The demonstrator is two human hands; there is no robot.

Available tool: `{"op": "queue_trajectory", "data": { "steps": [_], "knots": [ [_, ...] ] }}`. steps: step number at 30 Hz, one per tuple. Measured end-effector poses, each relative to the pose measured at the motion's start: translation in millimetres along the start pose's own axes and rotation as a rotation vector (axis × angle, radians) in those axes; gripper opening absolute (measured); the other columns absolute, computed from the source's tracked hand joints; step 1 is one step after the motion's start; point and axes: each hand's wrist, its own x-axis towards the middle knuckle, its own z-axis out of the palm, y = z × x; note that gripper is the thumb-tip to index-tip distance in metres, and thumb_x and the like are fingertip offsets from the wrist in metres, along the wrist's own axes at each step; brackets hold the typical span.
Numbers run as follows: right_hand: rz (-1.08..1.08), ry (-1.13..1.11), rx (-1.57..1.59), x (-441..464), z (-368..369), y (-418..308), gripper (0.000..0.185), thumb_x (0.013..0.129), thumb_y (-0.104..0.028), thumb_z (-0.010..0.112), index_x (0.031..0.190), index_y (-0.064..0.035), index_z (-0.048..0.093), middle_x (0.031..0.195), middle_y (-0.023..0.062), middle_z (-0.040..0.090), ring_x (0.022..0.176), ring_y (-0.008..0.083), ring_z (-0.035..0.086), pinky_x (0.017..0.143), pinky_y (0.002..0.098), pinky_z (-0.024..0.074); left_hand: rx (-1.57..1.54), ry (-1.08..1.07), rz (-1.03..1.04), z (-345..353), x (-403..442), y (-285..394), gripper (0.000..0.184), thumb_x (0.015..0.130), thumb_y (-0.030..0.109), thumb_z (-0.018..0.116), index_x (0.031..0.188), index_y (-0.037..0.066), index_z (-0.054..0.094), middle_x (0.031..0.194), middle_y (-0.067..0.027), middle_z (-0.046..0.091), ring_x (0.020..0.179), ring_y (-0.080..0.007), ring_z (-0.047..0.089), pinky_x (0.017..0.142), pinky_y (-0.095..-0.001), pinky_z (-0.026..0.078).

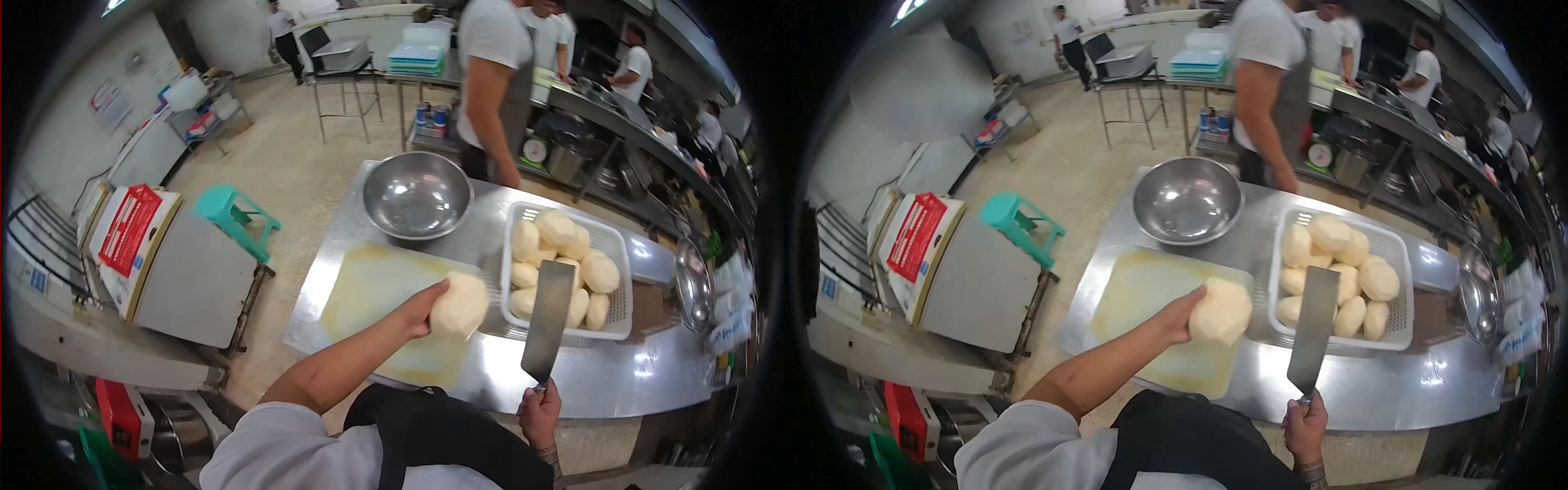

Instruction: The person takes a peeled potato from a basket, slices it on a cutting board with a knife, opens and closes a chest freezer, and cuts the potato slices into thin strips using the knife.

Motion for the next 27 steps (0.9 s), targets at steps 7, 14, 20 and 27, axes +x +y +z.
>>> {"op": "queue_trajectory", "data": {
  "steps": [7,14,20,27],
  "knots": [
    [0.209,-0.347,-0.124,17,111,-2,0.038,0.106,-0.010,0.062,0.143,-0.0011,0.057,0.074,-0.0016,0.056,0.058,0.0068,0.053,0.051,0.0257,0.0481,0.426,0.354,0.115,-116,-87,22,0.071,0.095,0.026,0.081,0.152,0.002,0.046,0.138,-0.0195,0.062,0.126,-0.0314,0.065,0.100,-0.0451,0.059],
    [0.202,-0.367,-0.382,18,184,23,0.047,0.104,-0.021,0.067,0.144,0.0024,0.057,0.078,0.0071,0.066,0.061,0.0134,0.062,0.057,0.0316,0.0521,1.050,0.464,0.179,-124,-133,64,0.065,0.094,0.023,0.080,0.151,0.009,0.053,0.132,-0.0202,0.063,0.119,-0.0315,0.066,0.099,-0.0404,0.058],
    [0.075,-0.336,-0.658,12,213,6,0.051,0.103,-0.025,0.068,0.143,0.0051,0.056,0.083,0.0184,0.070,0.073,0.0290,0.070,0.071,0.0414,0.0550,1.544,0.284,0.446,-136,-150,71,0.068,0.089,0.023,0.082,0.151,0.012,0.057,0.154,-0.0317,0.046,0.142,-0.0455,0.051,0.117,-0.0481,0.046],
    [-0.045,-0.447,-0.779,13,205,9,0.054,0.107,-0.026,0.062,0.149,0.0035,0.048,0.096,0.0239,0.072,0.091,0.0416,0.071,0.083,0.0482,0.0553,1.656,0.342,0.436,-105,-167,35,0.087,0.087,0.028,0.086,0.161,0.015,0.044,0.166,-0.0356,0.024,0.148,-0.0565,0.037,0.120,-0.0554,0.040]
  ]
}}
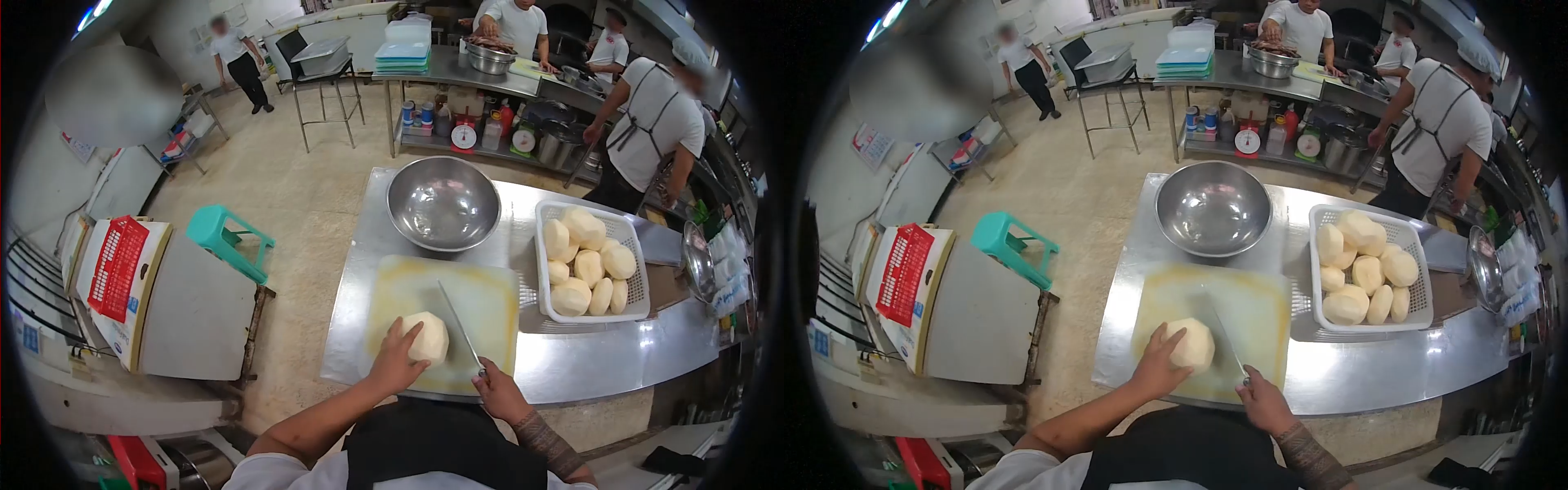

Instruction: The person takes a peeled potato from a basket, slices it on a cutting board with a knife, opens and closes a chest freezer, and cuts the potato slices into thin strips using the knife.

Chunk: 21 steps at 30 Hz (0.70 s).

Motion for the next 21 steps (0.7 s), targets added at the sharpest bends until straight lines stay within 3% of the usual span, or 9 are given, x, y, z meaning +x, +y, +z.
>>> {"op": "queue_trajectory", "data": {
  "steps": [3,10,17,21],
  "knots": [
    [0.053,-0.057,-0.034,-4,-9,-9,0.053,0.107,-0.026,0.061,0.150,0.0029,0.047,0.101,0.0262,0.072,0.099,0.0443,0.070,0.088,0.0509,0.0547,0.002,0.030,-0.080,8,-6,11,0.091,0.085,0.027,0.088,0.162,0.016,0.041,0.165,-0.0350,0.025,0.148,-0.0562,0.037,0.121,-0.0550,0.039],
    [-0.005,-0.028,0.007,4,-17,8,0.049,0.107,-0.025,0.060,0.146,0.0020,0.049,0.091,0.0242,0.072,0.085,0.0446,0.072,0.075,0.0512,0.0557,0.041,0.090,-0.172,24,-4,17,0.093,0.082,0.024,0.091,0.160,0.015,0.041,0.164,-0.0297,0.028,0.148,-0.0511,0.040,0.121,-0.0514,0.042],
    [0.003,-0.077,0.188,11,-19,24,0.044,0.109,-0.024,0.058,0.144,0.0002,0.052,0.095,0.0256,0.072,0.091,0.0445,0.072,0.080,0.0476,0.0551,0.078,0.074,-0.226,16,-3,31,0.092,0.081,0.028,0.092,0.158,0.014,0.043,0.165,-0.0296,0.030,0.150,-0.0491,0.039,0.120,-0.0515,0.043],
    [-0.010,-0.075,0.223,18,-18,39,0.040,0.110,-0.026,0.056,0.141,0.0004,0.056,0.099,0.0273,0.072,0.095,0.0466,0.072,0.083,0.0484,0.0550,0.296,-0.003,-0.216,-2,8,39,0.092,0.081,0.031,0.092,0.159,0.017,0.045,0.165,-0.0291,0.033,0.150,-0.0482,0.040,0.120,-0.0516,0.043]
  ]
}}
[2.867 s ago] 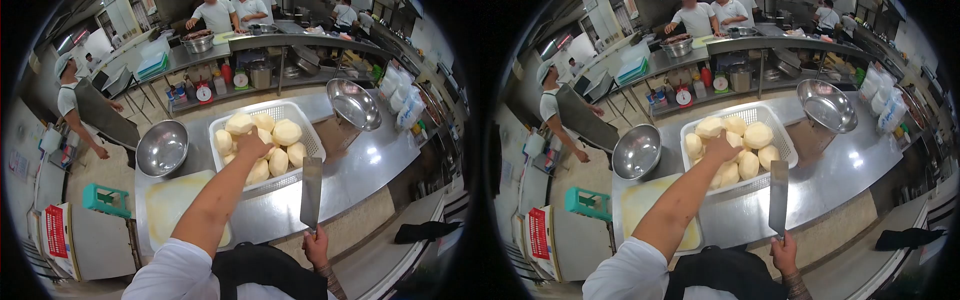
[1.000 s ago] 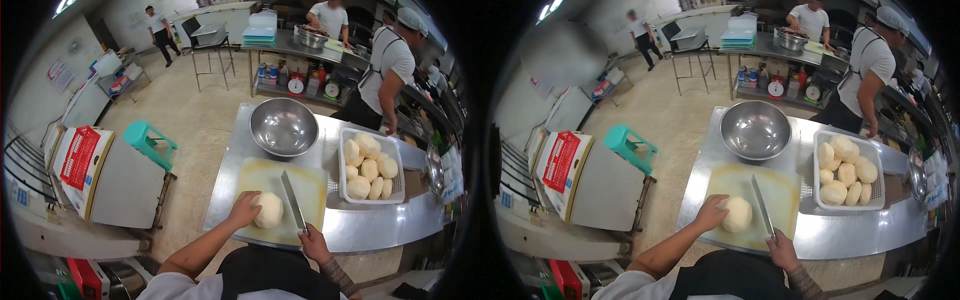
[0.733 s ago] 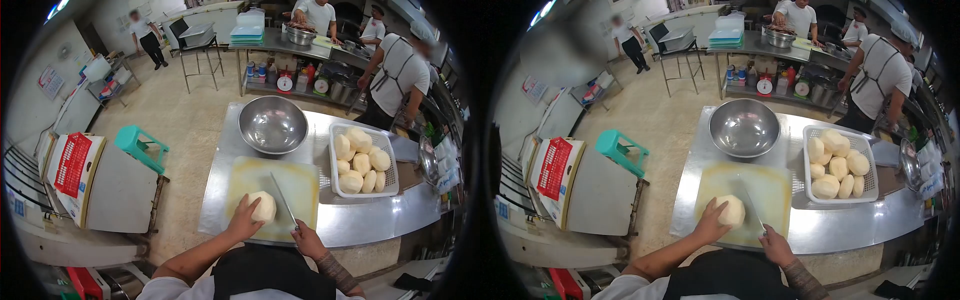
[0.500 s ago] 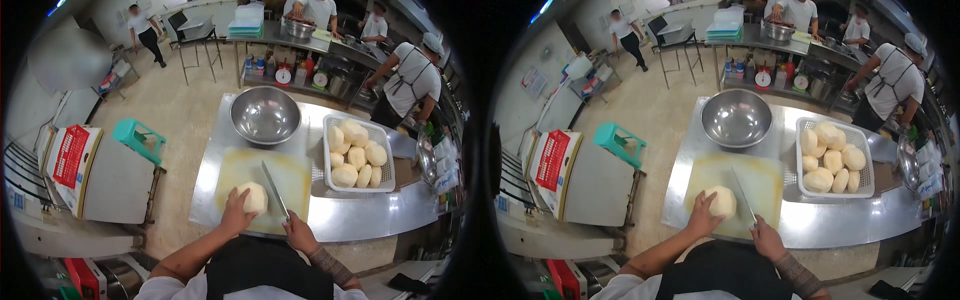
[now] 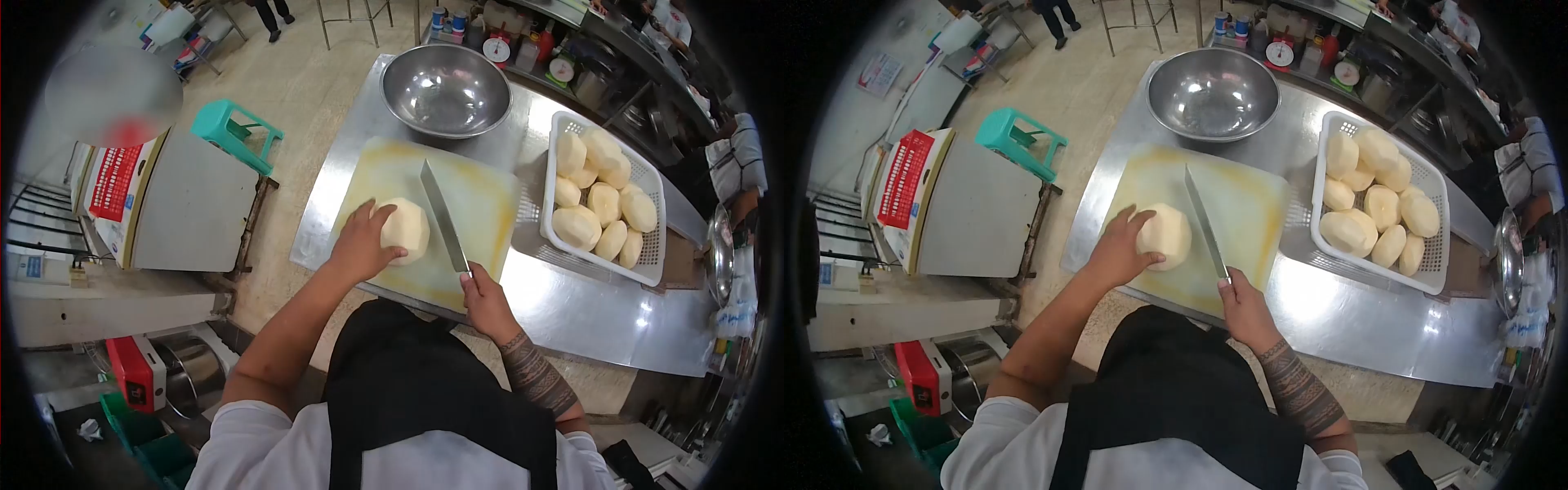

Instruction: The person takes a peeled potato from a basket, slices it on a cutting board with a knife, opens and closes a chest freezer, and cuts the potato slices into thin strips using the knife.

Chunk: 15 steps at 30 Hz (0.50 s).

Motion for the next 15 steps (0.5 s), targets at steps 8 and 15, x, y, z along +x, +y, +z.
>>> {"op": "queue_trajectory", "data": {
  "steps": [8,15],
  "knots": [
    [0.092,0.046,-0.033,-5,5,-24,0.038,0.110,-0.028,0.054,0.135,0.0009,0.059,0.097,0.0275,0.071,0.093,0.0463,0.071,0.082,0.0489,0.0545,0.056,-0.291,0.016,-27,33,22,0.088,0.082,0.030,0.091,0.158,0.024,0.048,0.164,-0.0270,0.036,0.146,-0.0474,0.046,0.118,-0.0514,0.046],
    [0.095,0.101,-0.124,-2,25,-39,0.036,0.110,-0.028,0.054,0.133,-0.0002,0.060,0.088,0.0261,0.070,0.086,0.0467,0.070,0.077,0.0525,0.0531,0.222,-0.246,0.170,-27,34,21,0.086,0.081,0.025,0.091,0.156,0.017,0.049,0.151,-0.0267,0.046,0.136,-0.0494,0.053,0.108,-0.0513,0.055]
  ]
}}
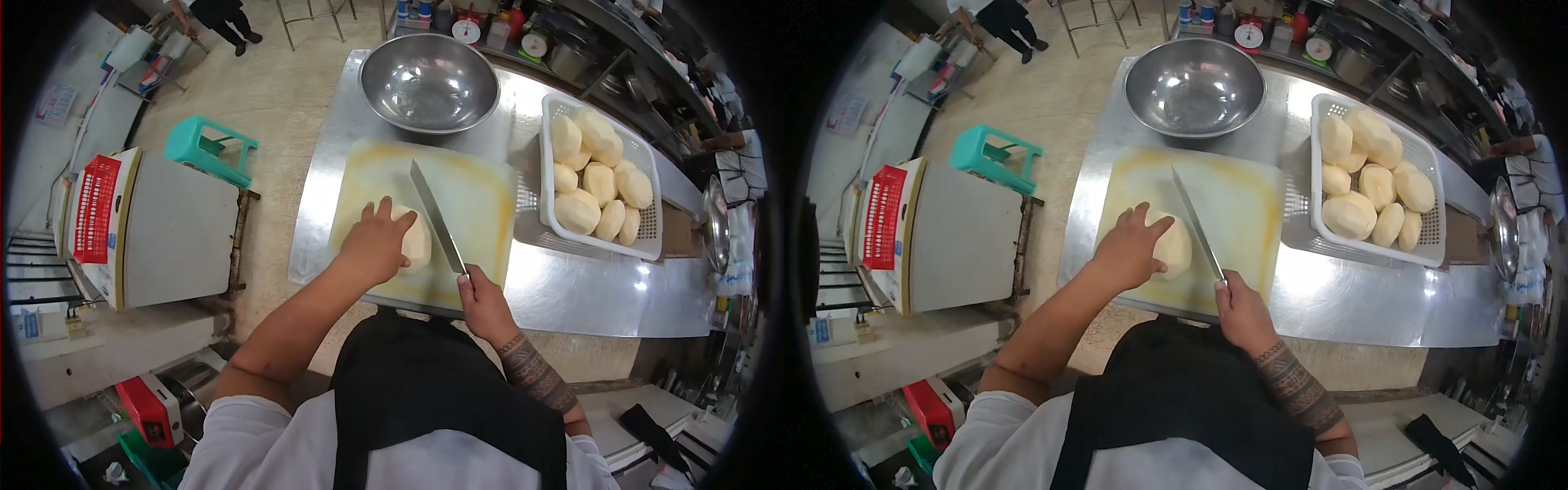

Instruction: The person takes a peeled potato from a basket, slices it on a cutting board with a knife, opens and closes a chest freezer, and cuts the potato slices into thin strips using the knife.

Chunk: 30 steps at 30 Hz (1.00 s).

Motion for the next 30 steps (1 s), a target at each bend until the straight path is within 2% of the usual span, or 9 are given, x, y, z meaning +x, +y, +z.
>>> {"op": "queue_trajectory", "data": {
  "steps": [2,5,9,11,15,18,22,30],
  "knots": [
    [0.030,-0.011,-0.026,0,-1,-4,0.036,0.109,-0.027,0.054,0.133,-0.0010,0.060,0.087,0.0263,0.070,0.086,0.0473,0.070,0.077,0.0532,0.0534,0.006,-0.043,0.028,-7,1,4,0.084,0.081,0.022,0.091,0.154,0.016,0.050,0.152,-0.0286,0.045,0.134,-0.0482,0.055,0.108,-0.0510,0.054],
    [0.002,0.010,-0.084,-2,7,0,0.036,0.109,-0.026,0.054,0.135,-0.0018,0.060,0.088,0.0266,0.071,0.087,0.0478,0.070,0.078,0.0539,0.0541,-0.029,-0.111,0.015,-13,9,7,0.085,0.079,0.018,0.092,0.153,0.016,0.051,0.144,-0.0282,0.048,0.127,-0.0483,0.058,0.103,-0.0498,0.057],
    [0.008,-0.013,-0.070,-5,7,-11,0.038,0.109,-0.025,0.053,0.137,-0.0009,0.058,0.090,0.0268,0.072,0.088,0.0485,0.071,0.079,0.0543,0.0548,0.003,-0.102,0.013,-7,17,6,0.086,0.076,0.015,0.093,0.151,0.015,0.052,0.139,-0.0272,0.050,0.122,-0.0468,0.061,0.099,-0.0489,0.059],
    [-0.070,0.008,-0.064,-12,0,-27,0.038,0.109,-0.025,0.053,0.138,0.0001,0.057,0.089,0.0264,0.071,0.087,0.0484,0.071,0.080,0.0544,0.0547,0.008,-0.098,0.023,-4,18,4,0.085,0.074,0.013,0.094,0.149,0.014,0.052,0.139,-0.0276,0.050,0.122,-0.0470,0.062,0.099,-0.0488,0.059],
    [-0.059,-0.010,-0.019,-20,-15,-58,0.037,0.110,-0.025,0.051,0.135,0.0008,0.057,0.086,0.0271,0.070,0.086,0.0494,0.070,0.079,0.0563,0.0536,-0.022,-0.083,0.020,-6,16,5,0.085,0.073,0.012,0.094,0.147,0.012,0.052,0.138,-0.0274,0.050,0.122,-0.0473,0.062,0.099,-0.0488,0.059],
    [-0.040,-0.054,-0.086,4,9,-21,0.035,0.110,-0.025,0.051,0.133,0.0005,0.057,0.084,0.0280,0.069,0.084,0.0511,0.068,0.076,0.0582,0.0521,-0.023,-0.087,0.015,-5,15,6,0.085,0.073,0.012,0.094,0.147,0.012,0.052,0.139,-0.0273,0.049,0.122,-0.0477,0.061,0.100,-0.0494,0.058],
    [-0.056,-0.050,-0.108,5,14,-12,0.034,0.110,-0.024,0.051,0.133,-0.0003,0.056,0.085,0.0287,0.069,0.084,0.0522,0.067,0.076,0.0593,0.0513,-0.057,-0.064,-0.005,-4,13,5,0.087,0.072,0.011,0.094,0.148,0.012,0.051,0.139,-0.0263,0.049,0.126,-0.0482,0.059,0.101,-0.0501,0.058],
    [-0.130,-0.008,-0.042,-17,-13,-56,0.034,0.109,-0.024,0.051,0.133,-0.0001,0.055,0.085,0.0276,0.070,0.085,0.0517,0.068,0.076,0.0600,0.0523,-0.099,-0.074,-0.020,-8,11,7,0.088,0.072,0.010,0.094,0.148,0.012,0.051,0.142,-0.0253,0.049,0.129,-0.0478,0.057,0.102,-0.0501,0.058]
  ]
}}
